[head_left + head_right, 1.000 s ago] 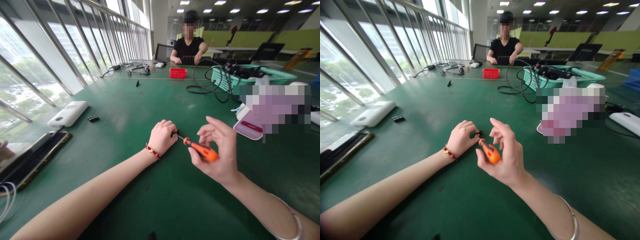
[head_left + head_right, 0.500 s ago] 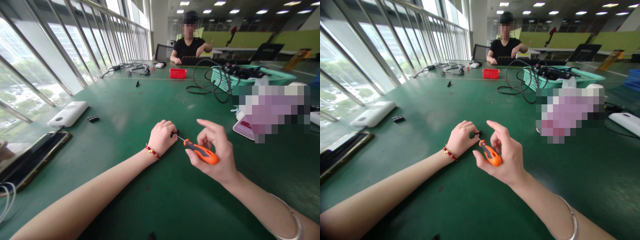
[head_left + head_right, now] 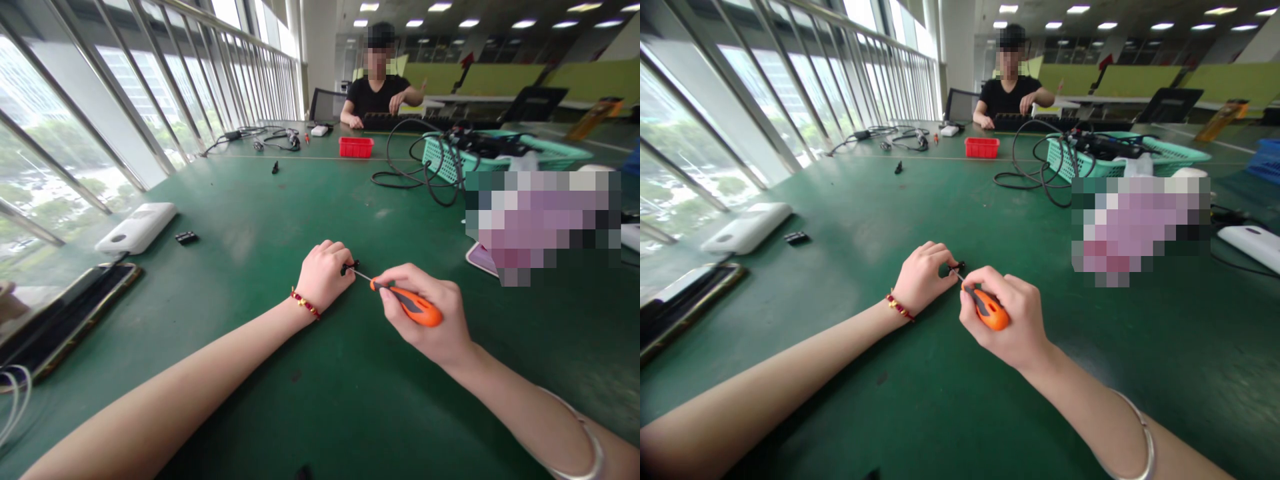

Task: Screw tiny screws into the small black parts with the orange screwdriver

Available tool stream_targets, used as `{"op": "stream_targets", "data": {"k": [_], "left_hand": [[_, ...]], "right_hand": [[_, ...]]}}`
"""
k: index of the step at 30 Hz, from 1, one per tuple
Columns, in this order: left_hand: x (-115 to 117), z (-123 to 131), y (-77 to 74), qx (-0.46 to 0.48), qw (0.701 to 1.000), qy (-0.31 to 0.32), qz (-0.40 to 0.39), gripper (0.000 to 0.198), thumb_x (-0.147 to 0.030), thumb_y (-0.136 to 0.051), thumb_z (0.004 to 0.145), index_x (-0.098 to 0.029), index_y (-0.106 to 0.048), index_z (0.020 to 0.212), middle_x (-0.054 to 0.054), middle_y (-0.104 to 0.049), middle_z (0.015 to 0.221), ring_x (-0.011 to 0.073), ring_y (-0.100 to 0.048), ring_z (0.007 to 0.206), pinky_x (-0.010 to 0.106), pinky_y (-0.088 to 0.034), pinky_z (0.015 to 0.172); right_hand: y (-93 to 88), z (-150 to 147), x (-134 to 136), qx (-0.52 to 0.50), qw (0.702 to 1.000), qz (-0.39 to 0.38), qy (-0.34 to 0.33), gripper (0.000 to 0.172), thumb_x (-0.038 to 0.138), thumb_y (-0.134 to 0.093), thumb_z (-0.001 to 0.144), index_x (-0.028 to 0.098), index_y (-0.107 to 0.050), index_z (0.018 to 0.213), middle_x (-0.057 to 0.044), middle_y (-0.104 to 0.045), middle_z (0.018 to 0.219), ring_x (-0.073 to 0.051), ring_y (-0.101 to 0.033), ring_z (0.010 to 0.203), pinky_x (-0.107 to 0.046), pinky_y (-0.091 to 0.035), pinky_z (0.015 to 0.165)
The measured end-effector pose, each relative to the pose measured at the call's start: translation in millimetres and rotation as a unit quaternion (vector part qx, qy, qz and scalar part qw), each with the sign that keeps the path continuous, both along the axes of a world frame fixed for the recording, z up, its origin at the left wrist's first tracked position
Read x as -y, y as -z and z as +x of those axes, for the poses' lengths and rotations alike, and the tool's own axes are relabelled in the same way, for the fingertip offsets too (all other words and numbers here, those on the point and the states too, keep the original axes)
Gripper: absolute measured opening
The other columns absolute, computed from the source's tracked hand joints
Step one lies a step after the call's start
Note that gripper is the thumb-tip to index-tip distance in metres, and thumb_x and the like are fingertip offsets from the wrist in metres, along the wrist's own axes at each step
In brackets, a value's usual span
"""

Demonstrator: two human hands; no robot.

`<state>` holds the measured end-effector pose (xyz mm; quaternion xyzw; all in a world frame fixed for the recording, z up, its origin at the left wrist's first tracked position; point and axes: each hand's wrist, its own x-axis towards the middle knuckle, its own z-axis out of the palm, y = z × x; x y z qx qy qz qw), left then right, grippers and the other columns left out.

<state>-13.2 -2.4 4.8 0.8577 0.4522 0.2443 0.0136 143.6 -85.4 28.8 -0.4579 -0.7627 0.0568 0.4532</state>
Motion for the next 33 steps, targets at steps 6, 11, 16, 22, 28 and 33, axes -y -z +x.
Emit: {"op": "stream_targets", "data": {"k": [6, 11, 16, 22, 28, 33], "left_hand": [[-1.1, 0.7, 1.1, 0.013, 1.000, -0.003, 0.007, 0.006, -0.017, -0.054, 0.071, -0.018, -0.060, 0.069, 0.002, -0.063, 0.077, 0.0178, -0.054, 0.079, 0.030, -0.045, 0.073], [-2.9, 0.0, 2.5, 0.039, 0.999, -0.002, -0.005, 0.006, -0.018, -0.055, 0.071, -0.018, -0.060, 0.068, 0.002, -0.063, 0.077, 0.0175, -0.055, 0.079, 0.030, -0.046, 0.074], [-5.2, -2.1, 3.5, 0.074, 0.997, 0.003, -0.022, 0.004, -0.018, -0.057, 0.070, -0.018, -0.061, 0.069, 0.001, -0.064, 0.077, 0.0175, -0.056, 0.077, 0.029, -0.046, 0.072], [-6.8, -2.8, 4.2, 0.104, 0.994, 0.005, -0.039, 0.005, -0.018, -0.058, 0.069, -0.018, -0.062, 0.069, 0.001, -0.065, 0.076, 0.0175, -0.057, 0.076, 0.030, -0.046, 0.072], [-7.0, -2.1, 3.4, 0.117, 0.992, 0.004, -0.050, 0.005, -0.017, -0.058, 0.068, -0.017, -0.063, 0.069, 0.001, -0.065, 0.076, 0.0174, -0.058, 0.076, 0.030, -0.047, 0.073], [-7.7, -2.7, 2.8, 0.125, 0.990, 0.009, -0.059, 0.005, -0.017, -0.059, 0.068, -0.017, -0.063, 0.069, 0.001, -0.066, 0.076, 0.0172, -0.058, 0.077, 0.030, -0.047, 0.074]], "right_hand": [[-5.9, 4.6, -2.1, -0.071, 0.997, 0.024, 0.022, 0.010, 0.014, -0.053, 0.075, 0.018, -0.055, 0.067, 0.005, -0.055, 0.052, -0.006, -0.048, 0.041, -0.019, -0.035, 0.043], [-3.9, 7.5, -5.4, -0.088, 0.995, 0.008, 0.037, 0.011, 0.014, -0.053, 0.075, 0.019, -0.055, 0.066, 0.006, -0.053, 0.050, -0.006, -0.045, 0.039, -0.019, -0.033, 0.041], [-1.7, 8.2, -6.6, -0.091, 0.995, 0.007, 0.043, 0.011, 0.014, -0.053, 0.076, 0.018, -0.056, 0.066, 0.005, -0.054, 0.051, -0.006, -0.046, 0.040, -0.018, -0.034, 0.042], [-1.2, 8.6, -7.4, -0.091, 0.995, 0.004, 0.048, 0.011, 0.014, -0.053, 0.076, 0.017, -0.056, 0.067, 0.005, -0.055, 0.052, -0.006, -0.046, 0.041, -0.018, -0.034, 0.043], [1.3, 9.4, -9.8, -0.093, 0.995, -0.002, 0.042, 0.010, 0.015, -0.054, 0.077, 0.017, -0.057, 0.068, 0.005, -0.056, 0.053, -0.006, -0.048, 0.042, -0.019, -0.035, 0.043], [2.3, 9.1, -9.5, -0.109, 0.993, -0.030, 0.039, 0.005, 0.016, -0.054, 0.077, 0.018, -0.056, 0.072, 0.004, -0.055, 0.055, -0.008, -0.049, 0.045, -0.020, -0.037, 0.044]]}}
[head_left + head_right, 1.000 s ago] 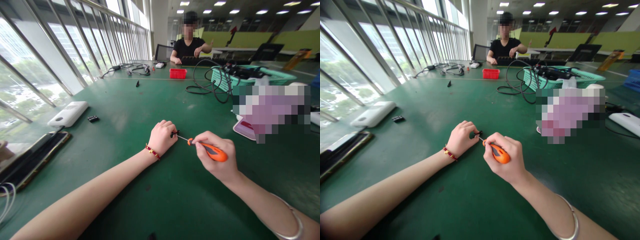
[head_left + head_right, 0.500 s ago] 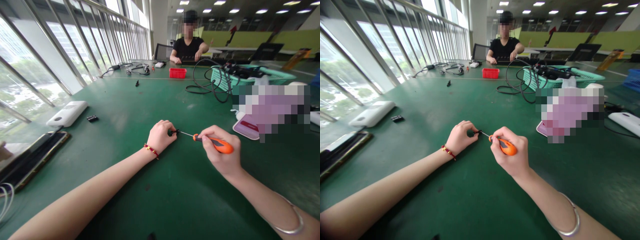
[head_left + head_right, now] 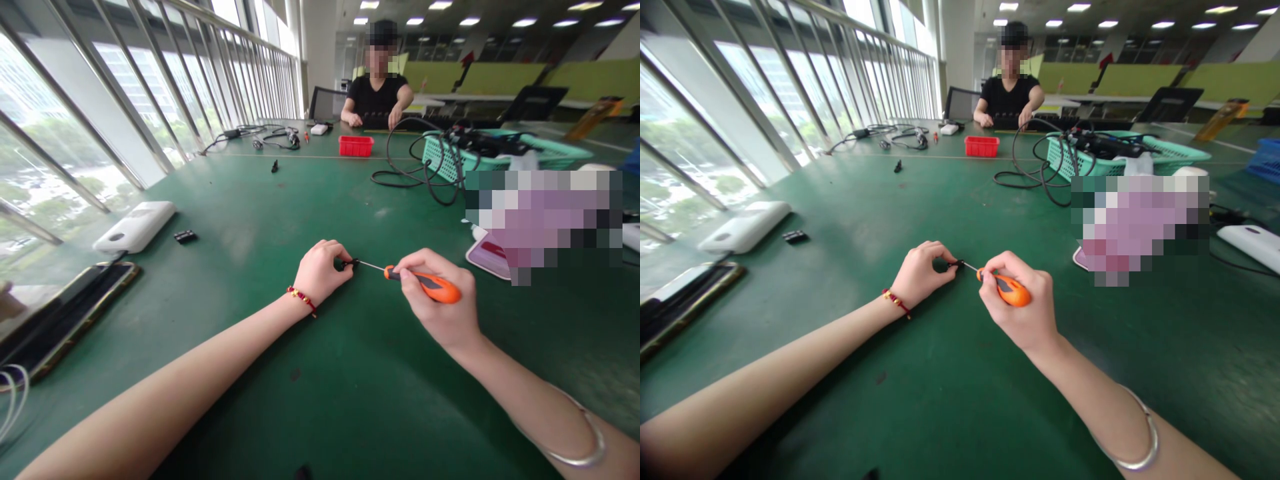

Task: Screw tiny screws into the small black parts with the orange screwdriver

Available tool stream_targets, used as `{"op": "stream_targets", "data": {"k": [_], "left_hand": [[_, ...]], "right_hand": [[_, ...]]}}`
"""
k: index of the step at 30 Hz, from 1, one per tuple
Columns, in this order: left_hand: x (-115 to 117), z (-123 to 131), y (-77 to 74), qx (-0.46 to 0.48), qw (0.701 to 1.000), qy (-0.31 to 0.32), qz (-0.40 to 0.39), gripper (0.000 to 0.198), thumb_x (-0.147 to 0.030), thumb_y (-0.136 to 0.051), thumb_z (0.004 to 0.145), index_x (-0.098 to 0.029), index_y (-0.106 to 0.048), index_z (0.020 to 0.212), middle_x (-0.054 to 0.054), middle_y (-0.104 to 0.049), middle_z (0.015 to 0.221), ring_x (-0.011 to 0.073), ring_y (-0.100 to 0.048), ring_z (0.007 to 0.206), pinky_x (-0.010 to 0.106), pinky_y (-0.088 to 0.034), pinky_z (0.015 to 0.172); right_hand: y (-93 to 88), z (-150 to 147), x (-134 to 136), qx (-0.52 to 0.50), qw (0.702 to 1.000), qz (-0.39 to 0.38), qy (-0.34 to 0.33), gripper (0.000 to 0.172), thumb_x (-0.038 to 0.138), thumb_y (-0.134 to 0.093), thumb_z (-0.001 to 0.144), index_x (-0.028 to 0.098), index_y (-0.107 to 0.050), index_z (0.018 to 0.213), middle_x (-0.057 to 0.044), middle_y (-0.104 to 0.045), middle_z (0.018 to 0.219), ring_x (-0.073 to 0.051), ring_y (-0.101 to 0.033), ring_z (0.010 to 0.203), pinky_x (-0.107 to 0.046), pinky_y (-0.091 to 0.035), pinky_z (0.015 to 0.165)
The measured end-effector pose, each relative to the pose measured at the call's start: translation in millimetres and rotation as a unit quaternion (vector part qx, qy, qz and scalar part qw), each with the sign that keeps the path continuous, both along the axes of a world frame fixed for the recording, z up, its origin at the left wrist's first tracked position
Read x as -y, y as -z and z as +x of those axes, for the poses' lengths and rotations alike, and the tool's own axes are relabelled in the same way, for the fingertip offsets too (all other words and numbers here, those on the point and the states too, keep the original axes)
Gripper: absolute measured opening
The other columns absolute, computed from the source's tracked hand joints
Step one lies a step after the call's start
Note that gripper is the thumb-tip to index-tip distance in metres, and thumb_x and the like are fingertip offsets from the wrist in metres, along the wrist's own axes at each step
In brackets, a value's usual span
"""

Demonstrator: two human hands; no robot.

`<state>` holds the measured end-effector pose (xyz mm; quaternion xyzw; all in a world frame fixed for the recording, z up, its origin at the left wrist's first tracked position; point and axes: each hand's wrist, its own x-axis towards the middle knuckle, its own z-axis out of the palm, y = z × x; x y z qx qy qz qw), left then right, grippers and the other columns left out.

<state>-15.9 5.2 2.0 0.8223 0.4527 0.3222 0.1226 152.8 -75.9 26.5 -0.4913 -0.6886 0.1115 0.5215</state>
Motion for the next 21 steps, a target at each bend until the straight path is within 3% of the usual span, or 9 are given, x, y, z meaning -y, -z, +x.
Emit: {"op": "stream_targets", "data": {"k": [1, 5, 7, 9, 14, 16, 20, 21], "left_hand": [[0.0, -0.1, -0.1, 0.000, 1.000, 0.000, -0.001, 0.005, -0.017, -0.059, 0.068, -0.018, -0.063, 0.069, 0.001, -0.066, 0.077, 0.0172, -0.058, 0.077, 0.030, -0.047, 0.074], [0.6, -0.1, -0.1, -0.006, 1.000, 0.001, 0.003, 0.005, -0.017, -0.058, 0.068, -0.018, -0.063, 0.069, 0.001, -0.066, 0.077, 0.0173, -0.058, 0.077, 0.030, -0.047, 0.074], [0.7, -0.1, 0.1, -0.009, 1.000, 0.003, 0.006, 0.006, -0.017, -0.058, 0.068, -0.018, -0.063, 0.070, 0.001, -0.066, 0.078, 0.0174, -0.057, 0.078, 0.030, -0.047, 0.074], [0.5, -0.2, 0.4, -0.012, 1.000, 0.003, 0.008, 0.005, -0.017, -0.058, 0.068, -0.018, -0.063, 0.070, 0.001, -0.066, 0.078, 0.0174, -0.057, 0.078, 0.030, -0.047, 0.074], [-0.3, -0.5, 1.1, -0.015, 1.000, 0.002, 0.010, 0.005, -0.018, -0.058, 0.068, -0.018, -0.063, 0.069, 0.001, -0.065, 0.078, 0.0174, -0.057, 0.078, 0.030, -0.047, 0.074], [-0.3, -0.5, 1.1, -0.016, 1.000, 0.002, 0.010, 0.005, -0.017, -0.058, 0.068, -0.018, -0.063, 0.070, 0.001, -0.066, 0.078, 0.0174, -0.057, 0.078, 0.030, -0.047, 0.074], [0.5, -0.3, 0.6, -0.020, 1.000, 0.004, 0.007, 0.006, -0.017, -0.058, 0.068, -0.018, -0.063, 0.070, 0.001, -0.065, 0.078, 0.0176, -0.057, 0.078, 0.030, -0.046, 0.074], [0.6, -0.2, 0.5, -0.020, 1.000, 0.004, 0.007, 0.006, -0.017, -0.058, 0.069, -0.018, -0.063, 0.070, 0.001, -0.065, 0.078, 0.0176, -0.057, 0.078, 0.030, -0.046, 0.074]], "right_hand": [[0.0, -0.5, -0.1, -0.008, 1.000, 0.000, 0.004, 0.002, 0.017, -0.056, 0.076, 0.019, -0.056, 0.077, 0.004, -0.054, 0.055, -0.008, -0.049, 0.045, -0.021, -0.037, 0.045], [0.0, -2.5, -2.9, -0.053, 0.997, 0.041, 0.028, 0.038, 0.018, -0.063, 0.069, 0.020, -0.050, 0.104, 0.001, -0.055, 0.075, -0.012, -0.052, 0.057, -0.026, -0.046, 0.056], [-0.3, -3.1, -4.4, -0.066, 0.996, 0.046, 0.025, 0.047, 0.020, -0.065, 0.067, 0.020, -0.046, 0.110, -0.002, -0.054, 0.083, -0.013, -0.054, 0.064, -0.028, -0.047, 0.059], [-0.9, -3.3, -4.4, -0.066, 0.997, 0.022, 0.020, 0.045, 0.023, -0.064, 0.070, 0.020, -0.045, 0.110, 0.001, -0.051, 0.074, -0.012, -0.052, 0.059, -0.026, -0.045, 0.053], [-2.0, -3.7, -0.7, -0.026, 0.999, -0.029, 0.020, 0.013, 0.027, -0.058, 0.077, 0.020, -0.056, 0.087, 0.006, -0.046, 0.053, -0.009, -0.047, 0.045, -0.021, -0.038, 0.043], [-1.6, -3.9, -0.9, -0.029, 0.999, 0.003, 0.025, 0.017, 0.023, -0.059, 0.076, 0.019, -0.056, 0.093, 0.005, -0.049, 0.059, -0.009, -0.048, 0.048, -0.022, -0.041, 0.047], [-0.9, -3.8, -4.5, -0.062, 0.995, 0.066, 0.033, 0.045, 0.018, -0.064, 0.069, 0.019, -0.047, 0.110, -0.004, -0.055, 0.090, -0.013, -0.056, 0.069, -0.028, -0.049, 0.061], [-1.1, -3.8, -5.0, -0.065, 0.995, 0.062, 0.031, 0.048, 0.019, -0.064, 0.068, 0.019, -0.046, 0.112, -0.003, -0.054, 0.088, -0.014, -0.056, 0.069, -0.028, -0.048, 0.060]]}}
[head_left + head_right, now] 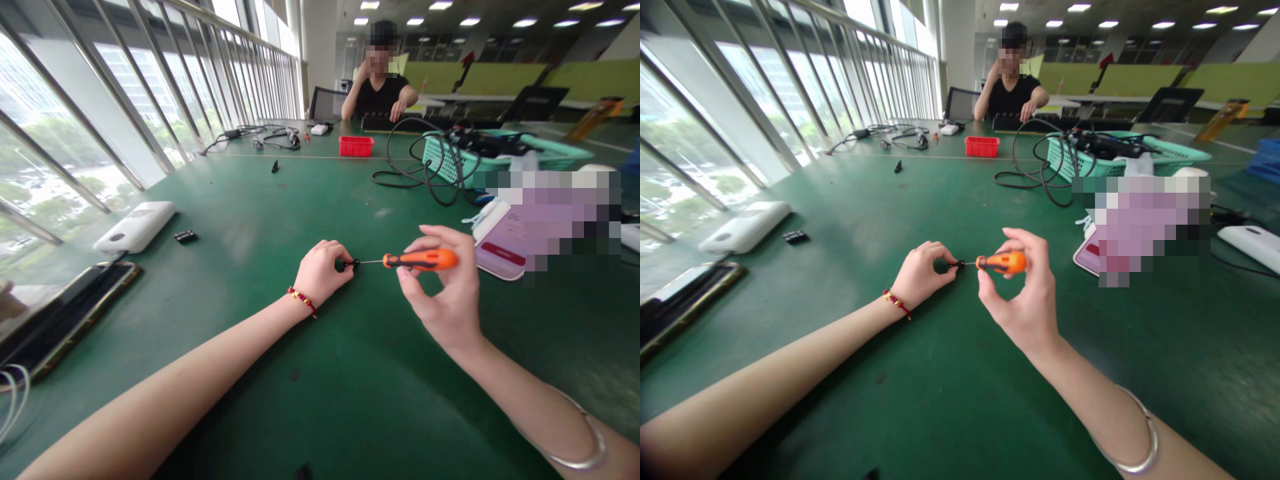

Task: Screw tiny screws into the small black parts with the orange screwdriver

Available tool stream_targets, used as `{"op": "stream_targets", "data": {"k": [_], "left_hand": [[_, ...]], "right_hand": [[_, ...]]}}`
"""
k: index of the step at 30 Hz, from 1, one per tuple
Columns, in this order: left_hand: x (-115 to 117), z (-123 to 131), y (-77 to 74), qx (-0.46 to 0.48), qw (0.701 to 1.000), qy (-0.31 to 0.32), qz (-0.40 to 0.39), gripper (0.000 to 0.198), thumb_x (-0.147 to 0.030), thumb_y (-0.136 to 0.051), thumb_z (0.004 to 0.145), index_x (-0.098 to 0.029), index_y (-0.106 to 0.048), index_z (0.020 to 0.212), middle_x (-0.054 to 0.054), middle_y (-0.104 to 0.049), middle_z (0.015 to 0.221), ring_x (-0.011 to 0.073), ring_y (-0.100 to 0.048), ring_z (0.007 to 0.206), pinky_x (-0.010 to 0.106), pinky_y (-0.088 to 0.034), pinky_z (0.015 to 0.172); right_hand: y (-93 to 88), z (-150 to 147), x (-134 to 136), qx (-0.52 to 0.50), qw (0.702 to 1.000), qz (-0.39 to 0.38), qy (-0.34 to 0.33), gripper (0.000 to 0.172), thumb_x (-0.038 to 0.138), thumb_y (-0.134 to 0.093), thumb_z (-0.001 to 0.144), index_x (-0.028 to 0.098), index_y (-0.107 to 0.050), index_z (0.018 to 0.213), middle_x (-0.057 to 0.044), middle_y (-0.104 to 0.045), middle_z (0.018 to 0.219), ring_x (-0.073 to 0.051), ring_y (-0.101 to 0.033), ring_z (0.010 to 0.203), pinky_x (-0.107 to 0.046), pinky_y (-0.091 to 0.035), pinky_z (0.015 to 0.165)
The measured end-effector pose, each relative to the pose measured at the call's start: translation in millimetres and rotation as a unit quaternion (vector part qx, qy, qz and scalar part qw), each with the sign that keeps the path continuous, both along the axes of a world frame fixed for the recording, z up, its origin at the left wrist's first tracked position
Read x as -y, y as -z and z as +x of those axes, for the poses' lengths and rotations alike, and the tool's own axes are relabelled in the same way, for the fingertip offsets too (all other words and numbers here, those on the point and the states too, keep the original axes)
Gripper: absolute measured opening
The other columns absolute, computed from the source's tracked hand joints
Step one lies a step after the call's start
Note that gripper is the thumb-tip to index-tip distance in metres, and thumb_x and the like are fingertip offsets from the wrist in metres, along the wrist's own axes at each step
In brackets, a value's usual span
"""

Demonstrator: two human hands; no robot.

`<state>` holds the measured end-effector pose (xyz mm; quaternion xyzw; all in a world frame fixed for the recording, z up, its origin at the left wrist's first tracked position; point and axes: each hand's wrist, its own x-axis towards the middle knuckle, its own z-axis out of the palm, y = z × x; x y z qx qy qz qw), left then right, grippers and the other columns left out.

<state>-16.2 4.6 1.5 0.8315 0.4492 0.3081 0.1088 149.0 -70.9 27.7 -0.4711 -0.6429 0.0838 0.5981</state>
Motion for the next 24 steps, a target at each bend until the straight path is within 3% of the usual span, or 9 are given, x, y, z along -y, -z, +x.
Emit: {"op": "stream_targets", "data": {"k": [2, 4, 7, 12, 16, 24], "left_hand": [[0.2, 0.1, -0.1, -0.001, 1.000, 0.000, 0.000, 0.005, -0.017, -0.058, 0.069, -0.018, -0.063, 0.070, 0.001, -0.065, 0.079, 0.0176, -0.057, 0.078, 0.030, -0.046, 0.074], [0.1, 0.1, 0.0, -0.002, 1.000, -0.002, 0.001, 0.005, -0.018, -0.058, 0.069, -0.018, -0.063, 0.070, 0.001, -0.065, 0.078, 0.0175, -0.057, 0.078, 0.030, -0.046, 0.073], [-0.1, -0.1, -0.1, -0.003, 1.000, -0.001, 0.002, 0.005, -0.018, -0.057, 0.069, -0.018, -0.063, 0.070, 0.001, -0.065, 0.078, 0.0175, -0.057, 0.078, 0.030, -0.046, 0.074], [0.5, -0.3, -0.7, -0.002, 1.000, -0.002, 0.000, 0.006, -0.018, -0.057, 0.069, -0.018, -0.063, 0.071, 0.001, -0.066, 0.079, 0.0177, -0.057, 0.079, 0.030, -0.047, 0.075], [0.9, -0.1, -1.0, -0.004, 1.000, -0.004, 0.000, 0.007, -0.018, -0.057, 0.069, -0.018, -0.063, 0.071, 0.001, -0.066, 0.079, 0.0178, -0.057, 0.079, 0.030, -0.047, 0.074], [-0.5, -0.6, 0.8, -0.003, 1.000, -0.001, 0.005, 0.006, -0.018, -0.057, 0.070, -0.018, -0.063, 0.071, 0.001, -0.065, 0.079, 0.0176, -0.057, 0.079, 0.030, -0.047, 0.075]], "right_hand": [[-0.8, 0.0, 0.4, 0.003, 1.000, -0.030, -0.003, 0.044, 0.022, -0.064, 0.070, 0.020, -0.046, 0.110, 0.002, -0.052, 0.070, -0.012, -0.053, 0.058, -0.025, -0.045, 0.052], [-1.8, -0.2, 2.4, 0.015, 0.998, -0.066, -0.002, 0.028, 0.026, -0.062, 0.074, 0.020, -0.052, 0.100, 0.006, -0.048, 0.056, -0.010, -0.049, 0.048, -0.022, -0.040, 0.045], [-2.4, -0.3, 5.0, 0.033, 0.996, -0.079, 0.004, 0.009, 0.027, -0.059, 0.077, 0.019, -0.058, 0.080, 0.003, -0.056, 0.055, -0.011, -0.055, 0.050, -0.021, -0.040, 0.046], [-1.4, 1.9, 4.7, 0.047, 0.997, -0.058, 0.010, 0.012, 0.022, -0.055, 0.078, 0.018, -0.057, 0.067, 0.001, -0.060, 0.057, -0.010, -0.054, 0.048, -0.020, -0.039, 0.045], [-1.4, 3.2, 5.0, 0.052, 0.997, -0.053, 0.010, 0.013, 0.020, -0.055, 0.077, 0.018, -0.056, 0.065, 0.003, -0.056, 0.051, -0.008, -0.048, 0.042, -0.020, -0.036, 0.042], [-0.3, 3.1, 5.4, 0.052, 0.998, -0.043, 0.005, 0.012, 0.019, -0.055, 0.077, 0.017, -0.056, 0.065, 0.003, -0.057, 0.054, -0.008, -0.050, 0.045, -0.019, -0.037, 0.046]]}}
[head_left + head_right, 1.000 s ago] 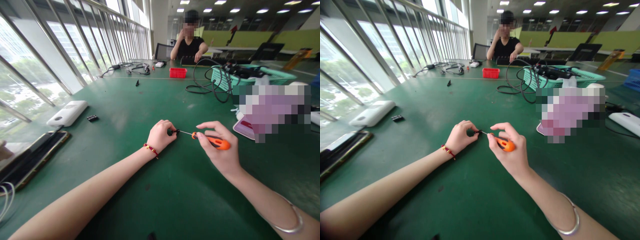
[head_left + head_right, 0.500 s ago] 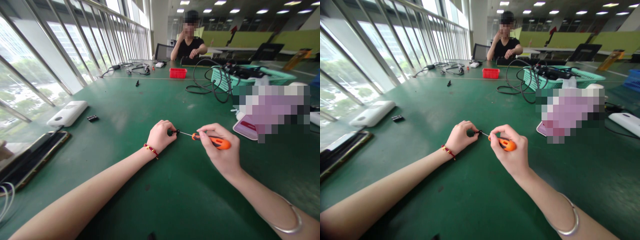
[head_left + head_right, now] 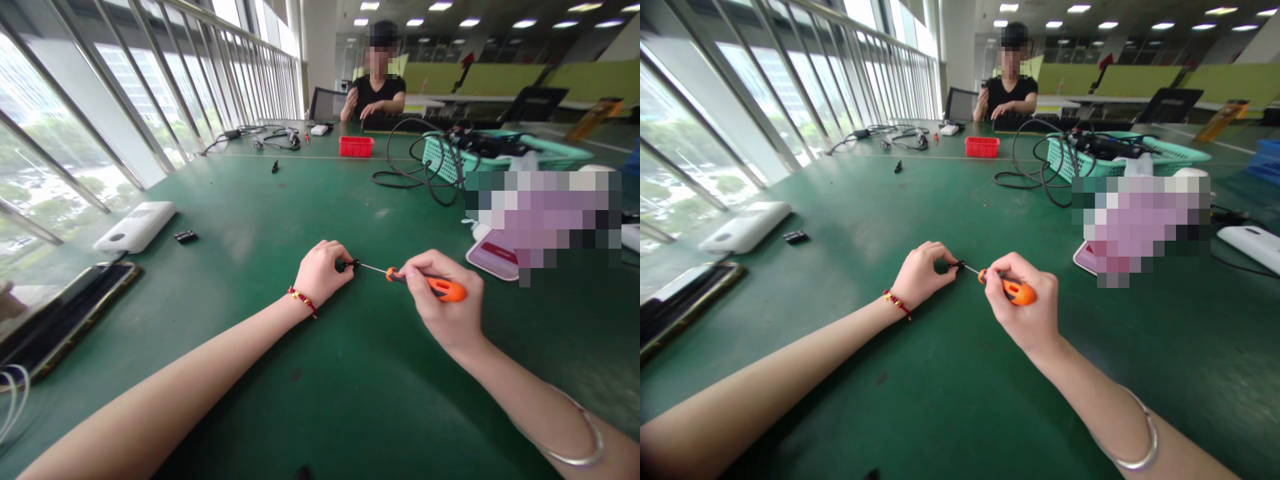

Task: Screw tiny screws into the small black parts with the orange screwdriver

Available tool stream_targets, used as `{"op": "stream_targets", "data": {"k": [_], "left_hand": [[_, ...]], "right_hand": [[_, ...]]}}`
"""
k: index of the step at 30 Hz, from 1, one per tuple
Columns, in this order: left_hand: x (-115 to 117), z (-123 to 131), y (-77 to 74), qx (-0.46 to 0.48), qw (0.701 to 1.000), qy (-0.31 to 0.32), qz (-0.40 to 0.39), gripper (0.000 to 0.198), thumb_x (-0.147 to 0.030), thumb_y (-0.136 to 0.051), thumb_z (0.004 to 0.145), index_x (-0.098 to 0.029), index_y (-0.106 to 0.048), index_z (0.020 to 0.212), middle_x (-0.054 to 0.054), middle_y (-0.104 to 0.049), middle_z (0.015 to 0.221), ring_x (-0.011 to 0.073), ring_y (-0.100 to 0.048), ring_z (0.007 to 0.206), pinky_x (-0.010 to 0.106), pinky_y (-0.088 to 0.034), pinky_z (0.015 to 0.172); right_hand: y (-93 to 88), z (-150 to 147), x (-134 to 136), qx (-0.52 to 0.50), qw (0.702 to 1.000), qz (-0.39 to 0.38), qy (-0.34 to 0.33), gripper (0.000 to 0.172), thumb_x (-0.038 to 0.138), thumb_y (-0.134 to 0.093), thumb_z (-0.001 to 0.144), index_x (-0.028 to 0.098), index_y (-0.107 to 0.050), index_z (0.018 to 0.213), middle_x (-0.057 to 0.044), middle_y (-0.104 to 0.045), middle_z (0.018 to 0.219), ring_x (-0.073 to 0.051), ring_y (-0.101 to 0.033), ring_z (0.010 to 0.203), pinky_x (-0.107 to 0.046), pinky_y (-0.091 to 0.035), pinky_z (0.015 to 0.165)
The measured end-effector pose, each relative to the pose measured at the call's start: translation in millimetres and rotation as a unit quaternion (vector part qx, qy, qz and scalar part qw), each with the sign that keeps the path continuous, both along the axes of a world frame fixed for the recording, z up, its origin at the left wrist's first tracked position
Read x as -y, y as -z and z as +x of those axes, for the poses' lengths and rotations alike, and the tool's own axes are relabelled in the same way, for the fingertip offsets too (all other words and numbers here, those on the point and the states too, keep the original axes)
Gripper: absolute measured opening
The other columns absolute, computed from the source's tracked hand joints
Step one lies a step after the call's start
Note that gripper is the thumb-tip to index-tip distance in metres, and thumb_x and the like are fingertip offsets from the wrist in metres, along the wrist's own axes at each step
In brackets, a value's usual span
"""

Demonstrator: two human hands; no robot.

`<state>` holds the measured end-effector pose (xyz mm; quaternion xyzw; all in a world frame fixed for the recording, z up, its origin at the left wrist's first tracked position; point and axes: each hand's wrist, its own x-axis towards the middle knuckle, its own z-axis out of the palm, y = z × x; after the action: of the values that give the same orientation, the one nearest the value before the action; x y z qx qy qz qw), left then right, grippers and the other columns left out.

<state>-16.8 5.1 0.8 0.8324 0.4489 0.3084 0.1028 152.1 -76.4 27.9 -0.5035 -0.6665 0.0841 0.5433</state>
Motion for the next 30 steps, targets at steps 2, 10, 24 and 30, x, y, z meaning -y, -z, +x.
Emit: {"op": "stream_targets", "data": {"k": [2, 10, 24, 30], "left_hand": [[0.0, 0.2, 0.1, 0.001, 1.000, 0.000, 0.000, 0.006, -0.018, -0.057, 0.069, -0.018, -0.063, 0.070, 0.001, -0.065, 0.079, 0.0177, -0.057, 0.079, 0.030, -0.047, 0.075], [0.4, 0.2, -0.9, 0.000, 1.000, 0.001, -0.003, 0.006, -0.018, -0.057, 0.069, -0.018, -0.063, 0.071, 0.001, -0.065, 0.079, 0.0178, -0.057, 0.079, 0.030, -0.047, 0.075], [-0.2, 0.7, -1.2, -0.001, 1.000, 0.000, -0.004, 0.005, -0.018, -0.057, 0.069, -0.018, -0.062, 0.070, 0.001, -0.066, 0.079, 0.0177, -0.057, 0.078, 0.030, -0.047, 0.074], [-0.1, 0.2, -1.6, -0.001, 1.000, 0.003, -0.003, 0.005, -0.017, -0.057, 0.069, -0.018, -0.062, 0.070, 0.001, -0.066, 0.079, 0.0175, -0.057, 0.079, 0.030, -0.047, 0.075]], "right_hand": [[0.8, -0.1, -0.6, 0.001, 1.000, -0.002, 0.000, 0.012, 0.020, -0.055, 0.077, 0.017, -0.057, 0.066, 0.003, -0.057, 0.054, -0.008, -0.049, 0.045, -0.019, -0.037, 0.046], [-0.6, -0.3, 0.2, 0.006, 1.000, -0.002, 0.000, 0.013, 0.020, -0.054, 0.077, 0.017, -0.056, 0.065, 0.003, -0.055, 0.051, -0.008, -0.047, 0.043, -0.020, -0.035, 0.043], [1.2, -1.2, -1.6, -0.010, 1.000, 0.014, 0.000, 0.014, 0.019, -0.060, 0.072, 0.019, -0.056, 0.085, 0.003, -0.055, 0.061, -0.010, -0.051, 0.049, -0.022, -0.041, 0.048], [-0.1, -2.5, -3.9, -0.039, 0.999, -0.002, -0.019, 0.031, 0.022, -0.061, 0.072, 0.020, -0.049, 0.101, 0.003, -0.051, 0.066, -0.012, -0.052, 0.055, -0.025, -0.044, 0.052]]}}
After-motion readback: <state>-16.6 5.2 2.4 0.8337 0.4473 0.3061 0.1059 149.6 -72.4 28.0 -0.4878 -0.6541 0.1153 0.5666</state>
